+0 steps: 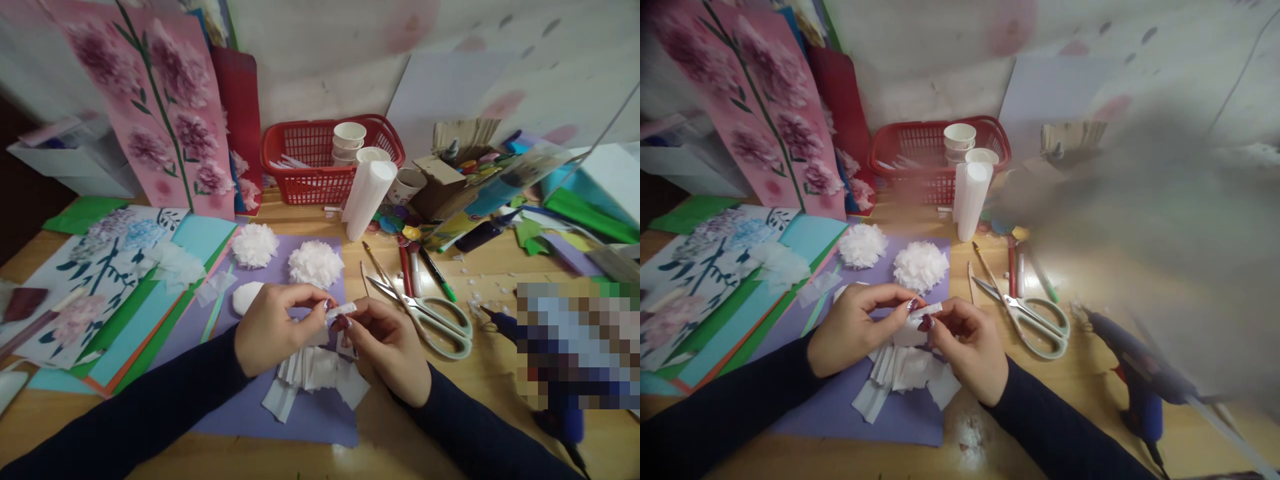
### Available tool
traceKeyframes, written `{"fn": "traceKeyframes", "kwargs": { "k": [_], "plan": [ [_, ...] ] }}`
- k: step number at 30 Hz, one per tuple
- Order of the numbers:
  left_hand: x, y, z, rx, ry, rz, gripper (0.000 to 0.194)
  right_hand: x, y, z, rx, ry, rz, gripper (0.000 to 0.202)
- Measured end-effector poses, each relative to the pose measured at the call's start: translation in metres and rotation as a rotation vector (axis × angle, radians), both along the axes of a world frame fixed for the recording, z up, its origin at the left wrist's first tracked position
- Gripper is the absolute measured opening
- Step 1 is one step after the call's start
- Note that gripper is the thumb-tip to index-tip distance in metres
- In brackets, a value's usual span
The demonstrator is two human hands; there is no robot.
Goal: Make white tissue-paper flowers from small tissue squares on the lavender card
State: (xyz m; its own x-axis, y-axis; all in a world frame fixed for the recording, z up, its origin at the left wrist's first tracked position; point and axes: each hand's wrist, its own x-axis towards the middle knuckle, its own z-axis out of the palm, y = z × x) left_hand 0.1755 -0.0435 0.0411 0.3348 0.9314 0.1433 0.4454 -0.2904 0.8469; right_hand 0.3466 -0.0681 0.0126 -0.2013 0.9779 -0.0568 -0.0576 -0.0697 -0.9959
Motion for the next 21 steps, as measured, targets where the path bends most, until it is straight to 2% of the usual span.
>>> {"fn": "traceKeyframes", "kwargs": {
  "k": [3,13,18,21],
  "plan": [
    [0.0001,-0.0016,0.0002,0.008,-0.010,-0.013,0.015,-0.0003,0.0003,0.0000,-0.012,0.004,-0.001,0.018],
    [-0.0003,-0.0022,-0.0036,0.199,0.062,-0.051,0.016,-0.0009,0.0002,-0.0007,-0.007,-0.014,-0.001,0.021],
    [-0.0004,-0.0021,-0.0014,0.172,0.087,0.004,0.015,-0.0001,0.0004,0.0001,-0.018,-0.033,-0.004,0.023],
    [-0.0013,-0.0008,-0.0001,0.102,0.072,0.034,0.013,-0.0001,0.0003,0.0008,-0.029,-0.038,0.006,0.024]
  ]
}}
